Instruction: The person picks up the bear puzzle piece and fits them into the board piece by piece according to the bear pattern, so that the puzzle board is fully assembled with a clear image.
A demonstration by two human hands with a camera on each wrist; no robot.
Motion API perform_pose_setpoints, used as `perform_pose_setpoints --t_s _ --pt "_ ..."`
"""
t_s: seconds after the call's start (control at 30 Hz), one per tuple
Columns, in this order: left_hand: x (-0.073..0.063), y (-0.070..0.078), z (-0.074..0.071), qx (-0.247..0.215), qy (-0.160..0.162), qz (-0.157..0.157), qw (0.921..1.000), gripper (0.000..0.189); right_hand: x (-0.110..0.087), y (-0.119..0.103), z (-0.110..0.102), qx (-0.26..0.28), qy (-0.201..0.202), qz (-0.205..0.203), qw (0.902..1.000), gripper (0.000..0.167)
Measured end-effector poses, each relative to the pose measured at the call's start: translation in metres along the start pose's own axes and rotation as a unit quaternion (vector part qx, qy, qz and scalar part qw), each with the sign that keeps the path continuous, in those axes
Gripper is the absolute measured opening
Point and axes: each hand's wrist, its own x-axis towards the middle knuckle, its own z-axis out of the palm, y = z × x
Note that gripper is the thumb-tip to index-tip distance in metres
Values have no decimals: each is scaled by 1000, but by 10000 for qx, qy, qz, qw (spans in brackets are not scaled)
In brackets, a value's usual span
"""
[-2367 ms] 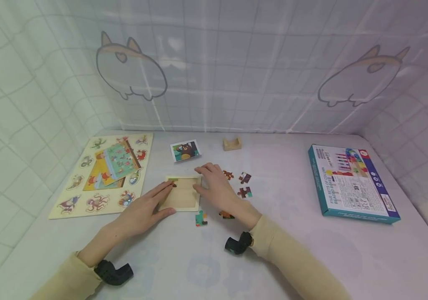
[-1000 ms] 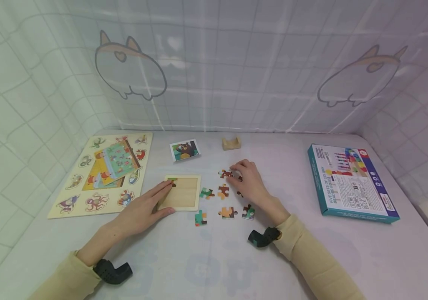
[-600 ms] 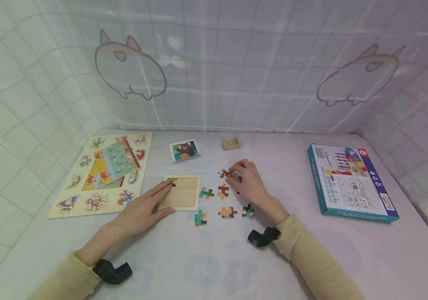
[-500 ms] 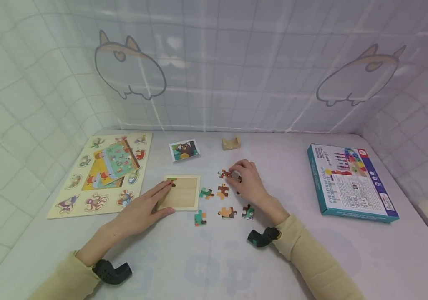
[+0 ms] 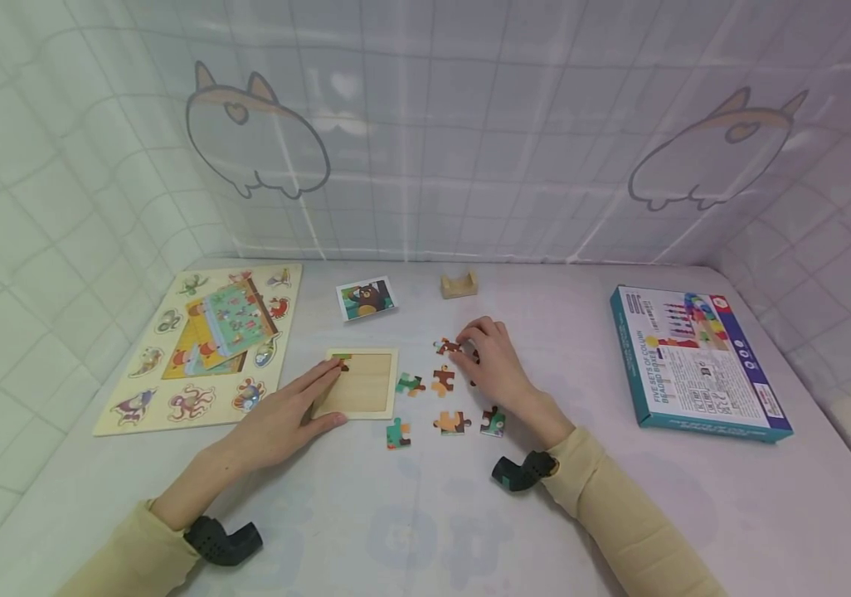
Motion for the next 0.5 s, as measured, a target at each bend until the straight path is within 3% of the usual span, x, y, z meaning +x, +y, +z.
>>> perform_pose_setpoints --t_s 0.5 --pt "-1 0 -1 26 0 29 10000 76 -1 0 0 -45 52 -198 9998 19"
